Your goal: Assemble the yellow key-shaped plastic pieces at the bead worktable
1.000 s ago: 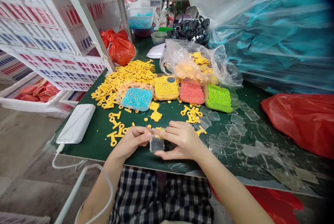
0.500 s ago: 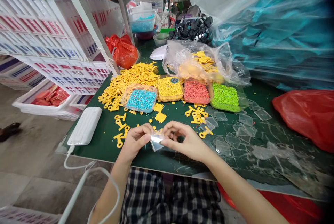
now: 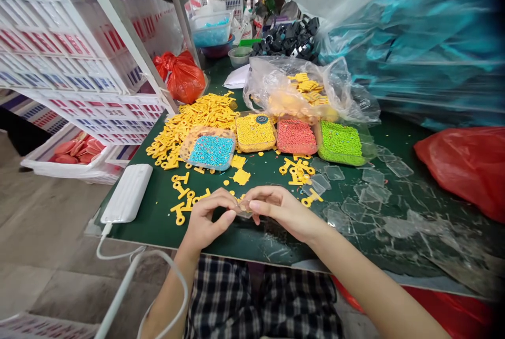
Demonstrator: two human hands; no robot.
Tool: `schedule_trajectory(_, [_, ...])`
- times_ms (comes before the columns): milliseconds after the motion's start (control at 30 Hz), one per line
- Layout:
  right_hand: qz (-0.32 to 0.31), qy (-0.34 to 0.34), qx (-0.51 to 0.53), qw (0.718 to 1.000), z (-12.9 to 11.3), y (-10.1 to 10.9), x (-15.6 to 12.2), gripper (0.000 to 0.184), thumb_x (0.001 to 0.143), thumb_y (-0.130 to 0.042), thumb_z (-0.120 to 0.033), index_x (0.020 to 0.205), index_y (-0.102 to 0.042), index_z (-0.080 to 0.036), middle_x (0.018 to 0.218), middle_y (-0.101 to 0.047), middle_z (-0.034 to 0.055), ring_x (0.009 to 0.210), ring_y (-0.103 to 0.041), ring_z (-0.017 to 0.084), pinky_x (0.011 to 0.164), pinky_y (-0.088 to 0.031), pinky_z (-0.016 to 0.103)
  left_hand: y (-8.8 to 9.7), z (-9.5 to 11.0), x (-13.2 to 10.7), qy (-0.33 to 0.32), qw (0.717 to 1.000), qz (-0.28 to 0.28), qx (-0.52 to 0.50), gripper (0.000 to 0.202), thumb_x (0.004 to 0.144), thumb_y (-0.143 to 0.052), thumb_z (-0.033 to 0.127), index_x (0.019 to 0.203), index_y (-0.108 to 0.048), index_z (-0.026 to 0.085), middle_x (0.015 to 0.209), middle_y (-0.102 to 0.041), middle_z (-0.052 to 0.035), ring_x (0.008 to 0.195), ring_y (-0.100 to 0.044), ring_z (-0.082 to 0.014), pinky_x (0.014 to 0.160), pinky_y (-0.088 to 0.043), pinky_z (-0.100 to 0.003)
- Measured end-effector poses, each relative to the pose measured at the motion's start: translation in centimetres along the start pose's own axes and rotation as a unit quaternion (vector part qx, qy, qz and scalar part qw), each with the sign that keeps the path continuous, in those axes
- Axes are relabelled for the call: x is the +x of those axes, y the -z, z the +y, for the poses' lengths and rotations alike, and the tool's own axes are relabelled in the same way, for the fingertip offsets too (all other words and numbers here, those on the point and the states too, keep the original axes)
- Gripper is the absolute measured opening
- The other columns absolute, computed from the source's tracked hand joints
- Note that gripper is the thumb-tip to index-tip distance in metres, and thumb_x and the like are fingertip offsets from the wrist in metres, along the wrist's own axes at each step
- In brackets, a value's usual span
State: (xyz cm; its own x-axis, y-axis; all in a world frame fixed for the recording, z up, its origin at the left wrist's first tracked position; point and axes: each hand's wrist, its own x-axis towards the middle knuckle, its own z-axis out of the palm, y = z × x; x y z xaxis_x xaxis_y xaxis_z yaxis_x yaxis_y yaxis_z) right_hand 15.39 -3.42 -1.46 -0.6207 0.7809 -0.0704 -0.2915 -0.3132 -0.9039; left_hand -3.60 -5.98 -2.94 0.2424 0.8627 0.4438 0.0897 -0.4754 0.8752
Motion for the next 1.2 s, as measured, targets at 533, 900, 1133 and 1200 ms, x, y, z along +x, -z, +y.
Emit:
schedule_trajectory(533, [0.026,0.013,-0.2,0.979,-0.8,-1.2,-0.4,0.056,0.078,-0.057,-0.069,0.056,-0.046,-0.019,0.047,-0.04,-0.0069,0.044,-0.035,0.006,0.043,-0.026,0.022,0.4,0.6,0.4,0.137,0.976,-0.146,-0.085,0.042,0.085,-0.061,0.057,0.085,-0.08,0.019,0.092,-0.076,-0.0121,0.09,-0.067,-0.0259,0.084,-0.05,-0.037])
schedule_trajectory(900, [-0.032,0.034,-0.156,0.987,-0.9,-0.9,-0.8,0.053,0.086,-0.048,-0.067,0.065,-0.048,-0.019,0.053,-0.044,-0.0058,0.047,-0.039,0.007,0.046,-0.032,0.022,0.2,0.3,0.5,0.101,0.987,-0.053,-0.117,0.033,0.076,-0.074,0.05,0.061,-0.072,0.021,0.063,-0.065,-0.0045,0.068,-0.056,-0.0178,0.071,-0.045,-0.034])
schedule_trajectory(1133, [-0.081,0.043,-0.173,0.981,-1.4,-0.9,-1.2,0.033,0.079,-0.068,-0.05,0.087,-0.06,-0.019,0.08,-0.063,0.0002,0.061,-0.051,0.009,0.052,-0.042,0.021,0.6,-0.8,0.1,0.038,0.996,0.055,-0.065,0.034,0.072,-0.075,0.055,0.059,-0.072,0.024,0.059,-0.06,-0.003,0.066,-0.051,-0.0174,0.066,-0.044,-0.034])
schedule_trajectory(1200, [-0.086,0.049,-0.201,0.975,-1.4,-1.0,-1.2,0.028,0.081,-0.068,-0.044,0.093,-0.062,-0.019,0.087,-0.065,0.0017,0.066,-0.054,0.01,0.055,-0.044,0.022,0.7,-1.0,0.0,0.027,0.994,0.092,-0.045,0.032,0.073,-0.075,0.055,0.06,-0.074,0.026,0.062,-0.058,-0.0029,0.071,-0.051,-0.0179,0.069,-0.044,-0.034])
